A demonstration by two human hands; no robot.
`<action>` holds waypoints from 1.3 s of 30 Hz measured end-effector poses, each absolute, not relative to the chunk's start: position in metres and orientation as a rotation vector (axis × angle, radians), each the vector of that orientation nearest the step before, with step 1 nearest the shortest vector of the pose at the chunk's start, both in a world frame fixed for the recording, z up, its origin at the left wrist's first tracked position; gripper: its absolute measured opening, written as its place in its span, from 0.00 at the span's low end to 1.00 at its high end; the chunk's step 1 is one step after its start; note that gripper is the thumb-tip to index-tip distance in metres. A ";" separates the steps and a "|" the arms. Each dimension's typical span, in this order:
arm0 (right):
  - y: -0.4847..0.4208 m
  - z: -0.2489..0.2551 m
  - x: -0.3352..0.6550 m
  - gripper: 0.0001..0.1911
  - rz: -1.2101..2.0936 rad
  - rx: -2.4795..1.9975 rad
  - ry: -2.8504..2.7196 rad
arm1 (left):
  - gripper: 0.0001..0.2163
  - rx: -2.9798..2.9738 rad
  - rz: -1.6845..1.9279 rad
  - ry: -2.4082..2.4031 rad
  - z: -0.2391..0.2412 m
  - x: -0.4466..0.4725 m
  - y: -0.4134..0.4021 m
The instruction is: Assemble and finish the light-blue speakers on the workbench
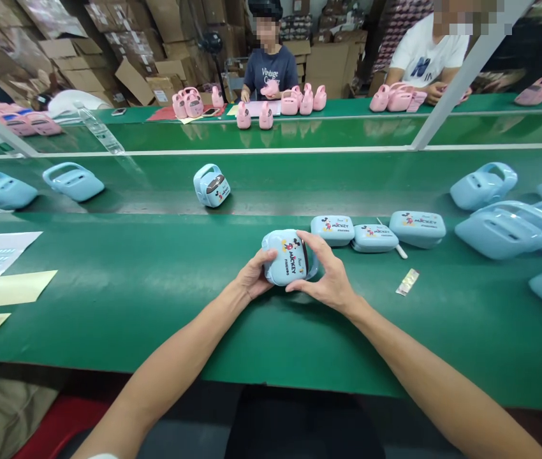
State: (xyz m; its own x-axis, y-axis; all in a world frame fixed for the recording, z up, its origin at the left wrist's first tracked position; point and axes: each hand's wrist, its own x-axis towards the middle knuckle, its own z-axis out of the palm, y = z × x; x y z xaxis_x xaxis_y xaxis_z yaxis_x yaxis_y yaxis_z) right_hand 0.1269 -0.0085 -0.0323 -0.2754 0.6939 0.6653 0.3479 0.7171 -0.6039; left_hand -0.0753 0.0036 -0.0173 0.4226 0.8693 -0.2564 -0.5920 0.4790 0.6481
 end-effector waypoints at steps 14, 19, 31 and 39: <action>-0.007 -0.032 0.133 0.57 0.466 -0.792 -1.894 | 0.28 0.519 0.931 0.617 -0.019 -0.077 0.004; -0.013 -0.026 0.131 0.62 0.350 -0.719 -1.889 | 0.37 0.605 0.872 0.515 -0.016 -0.082 0.001; -0.015 -0.021 0.135 0.55 0.206 -0.628 -1.985 | 0.46 0.778 0.958 0.600 -0.002 -0.088 0.000; -0.015 -0.030 0.135 0.49 0.204 -0.636 -2.036 | 0.42 0.875 0.987 0.699 -0.004 -0.080 -0.002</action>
State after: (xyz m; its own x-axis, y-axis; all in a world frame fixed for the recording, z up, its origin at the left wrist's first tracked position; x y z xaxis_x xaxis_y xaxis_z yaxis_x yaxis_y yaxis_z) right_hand 0.1350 -0.0148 -0.0300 -0.4055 0.5149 0.7553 0.3547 0.8502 -0.3891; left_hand -0.0799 -0.0021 -0.0035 0.3948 0.9122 -0.1096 -0.4057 0.2801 0.8700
